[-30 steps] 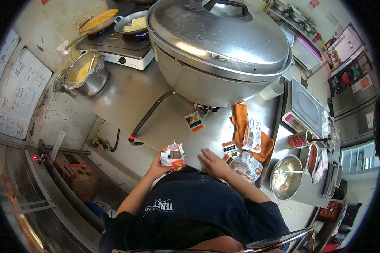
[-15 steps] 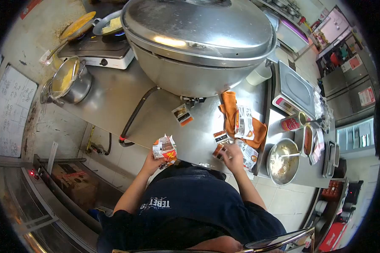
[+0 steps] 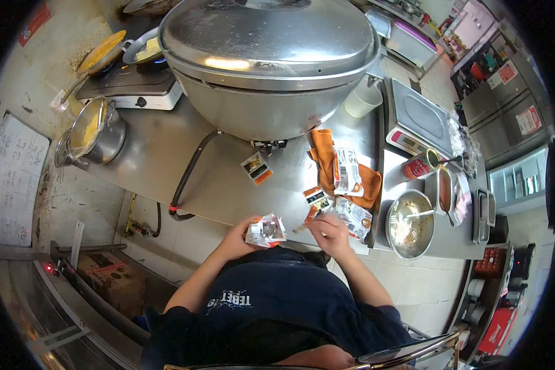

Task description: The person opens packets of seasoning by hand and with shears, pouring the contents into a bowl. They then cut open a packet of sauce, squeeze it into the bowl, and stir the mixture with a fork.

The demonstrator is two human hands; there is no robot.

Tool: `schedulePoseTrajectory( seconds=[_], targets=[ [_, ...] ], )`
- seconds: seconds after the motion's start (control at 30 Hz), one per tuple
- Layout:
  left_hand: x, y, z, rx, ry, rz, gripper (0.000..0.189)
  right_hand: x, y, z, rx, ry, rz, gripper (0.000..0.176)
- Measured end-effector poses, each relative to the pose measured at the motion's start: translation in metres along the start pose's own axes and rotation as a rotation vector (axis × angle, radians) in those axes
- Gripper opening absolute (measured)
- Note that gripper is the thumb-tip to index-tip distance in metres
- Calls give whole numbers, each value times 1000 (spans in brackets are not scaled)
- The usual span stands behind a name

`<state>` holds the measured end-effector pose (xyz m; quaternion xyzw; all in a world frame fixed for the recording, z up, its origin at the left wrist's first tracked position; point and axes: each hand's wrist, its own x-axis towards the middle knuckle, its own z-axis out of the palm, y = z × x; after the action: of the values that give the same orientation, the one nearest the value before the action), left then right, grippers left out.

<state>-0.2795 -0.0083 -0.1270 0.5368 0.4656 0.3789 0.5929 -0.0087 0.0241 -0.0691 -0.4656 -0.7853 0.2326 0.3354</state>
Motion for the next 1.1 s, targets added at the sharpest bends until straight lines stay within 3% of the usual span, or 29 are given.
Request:
schedulePoseTrajectory(
  seconds=[0.07, 0.13, 0.17, 0.2, 0.27, 0.33, 0.4, 0.47, 0.5, 0.6, 0.67, 0.73, 0.8, 0.9, 0.97, 1.03, 1.1],
  targets=[
    [7, 2, 6, 140, -146, 57, 77, 34, -40, -15, -87, -196, -405, 12],
    [5, 2, 16, 87, -200, 31, 74, 42, -50, 3, -204, -434, -524, 9],
    [3, 1, 20, 108, -220, -1, 73, 37, -50, 15, -305, -490, -536, 10],
    [3, 2, 23, 131, -236, -32, 72, 32, -54, 23, -344, -664, -402, 9],
    [-1, 4, 29, 98, -298, -6, 71, 21, -57, 23, -252, -822, -256, 10],
    [-7, 4, 34, -125, -316, -232, 72, 16, -58, 12, -150, -809, -202, 12],
    [-5, -11, 35, -188, -330, -243, 75, 12, -63, 1, -36, -798, -145, 14],
    [-3, -14, 34, -166, -243, -193, 77, 16, -67, -10, 204, -417, -156, 18],
    [0, -4, 33, -136, -263, -197, 77, 13, -61, -13, 295, -349, -92, 19],
    [5, 11, 30, -94, -244, -152, 77, 22, -67, -33, 124, -246, -207, 21],
    [6, -2, 33, -143, -231, -63, 71, 8, -61, -21, 14, -277, -297, 23],
    [6, 7, 40, -86, -210, -179, 62, -9, -42, 2, -221, -455, -390, 20],
    [4, -1, 50, -184, -183, -206, 56, -14, -34, 6, -156, -378, -371, 20],
    [9, -10, 59, -273, -148, -272, 45, -17, -33, 5, 42, -234, -87, 30],
    [12, -11, 62, -259, -148, -312, 40, -18, -35, 5, 56, -218, -86, 29],
    [18, -6, 65, -289, -174, -182, 32, -21, -33, 1, 68, -200, -88, 28],
    [31, 3, 70, -305, -154, -219, 30, -26, -27, -6, -3, -15, -83, 32]
  ],
)
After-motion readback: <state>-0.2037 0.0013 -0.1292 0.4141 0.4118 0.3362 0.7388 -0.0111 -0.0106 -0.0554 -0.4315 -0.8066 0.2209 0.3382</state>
